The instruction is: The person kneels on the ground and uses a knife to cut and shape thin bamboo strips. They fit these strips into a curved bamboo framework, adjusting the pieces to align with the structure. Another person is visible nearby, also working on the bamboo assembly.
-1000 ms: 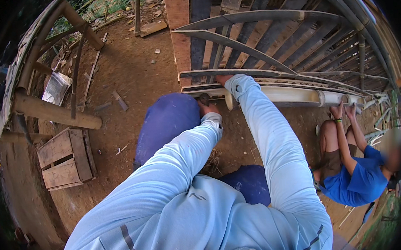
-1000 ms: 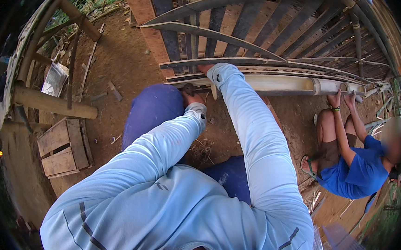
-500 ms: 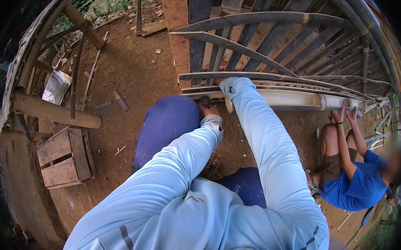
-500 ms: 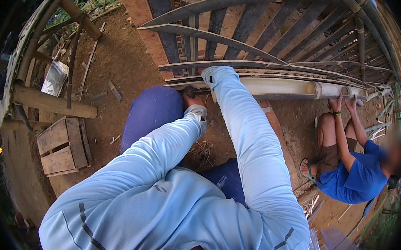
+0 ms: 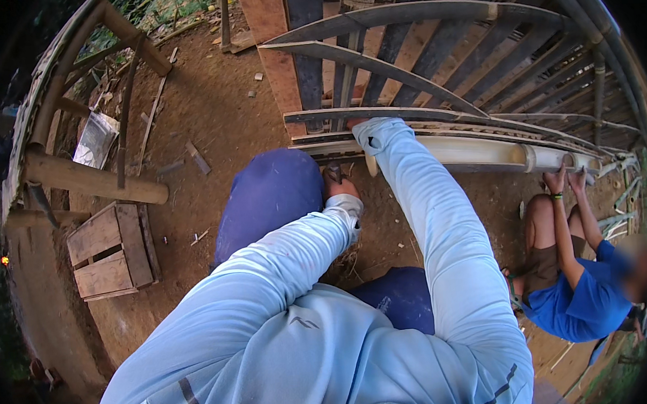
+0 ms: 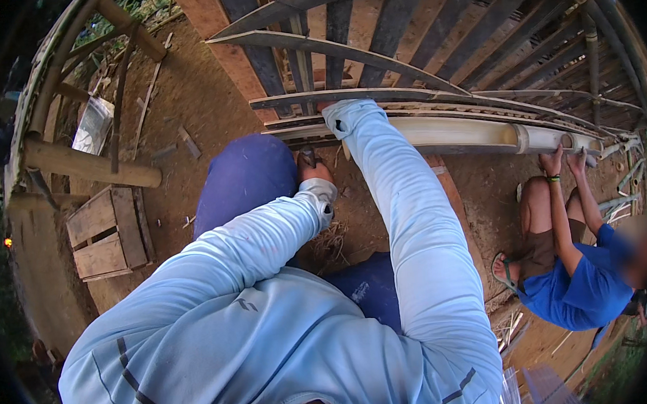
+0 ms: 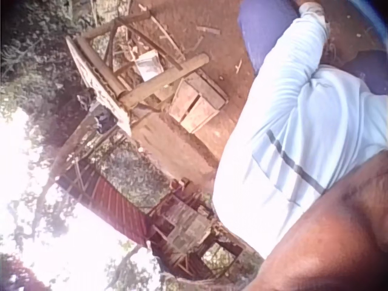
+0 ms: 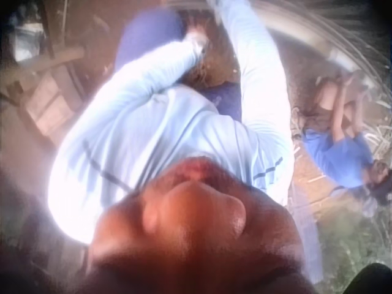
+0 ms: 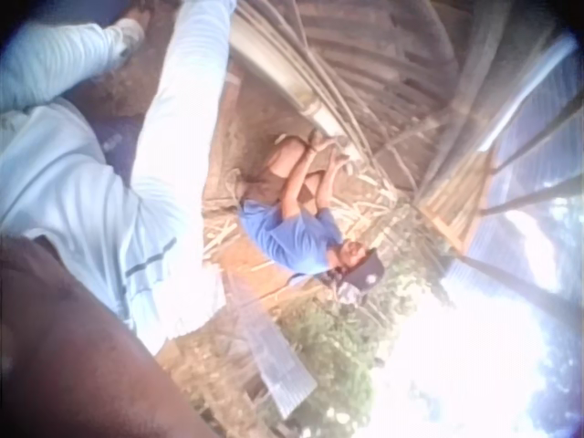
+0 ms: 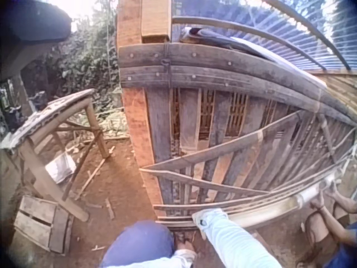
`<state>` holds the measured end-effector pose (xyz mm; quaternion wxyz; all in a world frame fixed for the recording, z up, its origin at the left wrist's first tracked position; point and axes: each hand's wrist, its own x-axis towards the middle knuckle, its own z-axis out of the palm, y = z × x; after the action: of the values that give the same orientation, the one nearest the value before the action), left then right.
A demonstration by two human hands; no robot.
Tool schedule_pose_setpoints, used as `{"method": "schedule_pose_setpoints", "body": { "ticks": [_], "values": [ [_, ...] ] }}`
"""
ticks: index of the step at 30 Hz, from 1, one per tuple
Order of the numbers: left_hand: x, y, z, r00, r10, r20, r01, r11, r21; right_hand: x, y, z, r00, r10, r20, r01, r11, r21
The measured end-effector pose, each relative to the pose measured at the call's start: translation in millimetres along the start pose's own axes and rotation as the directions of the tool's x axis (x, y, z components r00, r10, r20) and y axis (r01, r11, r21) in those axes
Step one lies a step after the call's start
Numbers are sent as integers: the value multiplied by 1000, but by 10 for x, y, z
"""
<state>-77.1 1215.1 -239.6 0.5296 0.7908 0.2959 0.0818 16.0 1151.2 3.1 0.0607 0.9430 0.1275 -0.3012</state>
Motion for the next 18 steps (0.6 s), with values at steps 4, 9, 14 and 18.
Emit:
{"method": "schedule_pose_setpoints", "body": {
  "ticks": [4, 9, 14, 18],
  "values": [
    [72, 8, 148, 999, -30, 35, 29, 999, 30, 230, 240, 200, 999, -18, 51, 19, 1000, -12],
    [162, -66, 190, 968, 124, -216, -94, 985, 148, -107, -23, -186, 998, 57, -1, -56, 982, 180],
    [210, 42, 181, 984, 51, -171, -7, 968, 251, -150, 6, -241, 996, -14, 91, 11, 999, 32],
    [124, 163, 47, 986, 73, -149, -35, 969, 243, 52, 42, -132, 999, -11, 48, 9, 999, 51]
  ]
}}
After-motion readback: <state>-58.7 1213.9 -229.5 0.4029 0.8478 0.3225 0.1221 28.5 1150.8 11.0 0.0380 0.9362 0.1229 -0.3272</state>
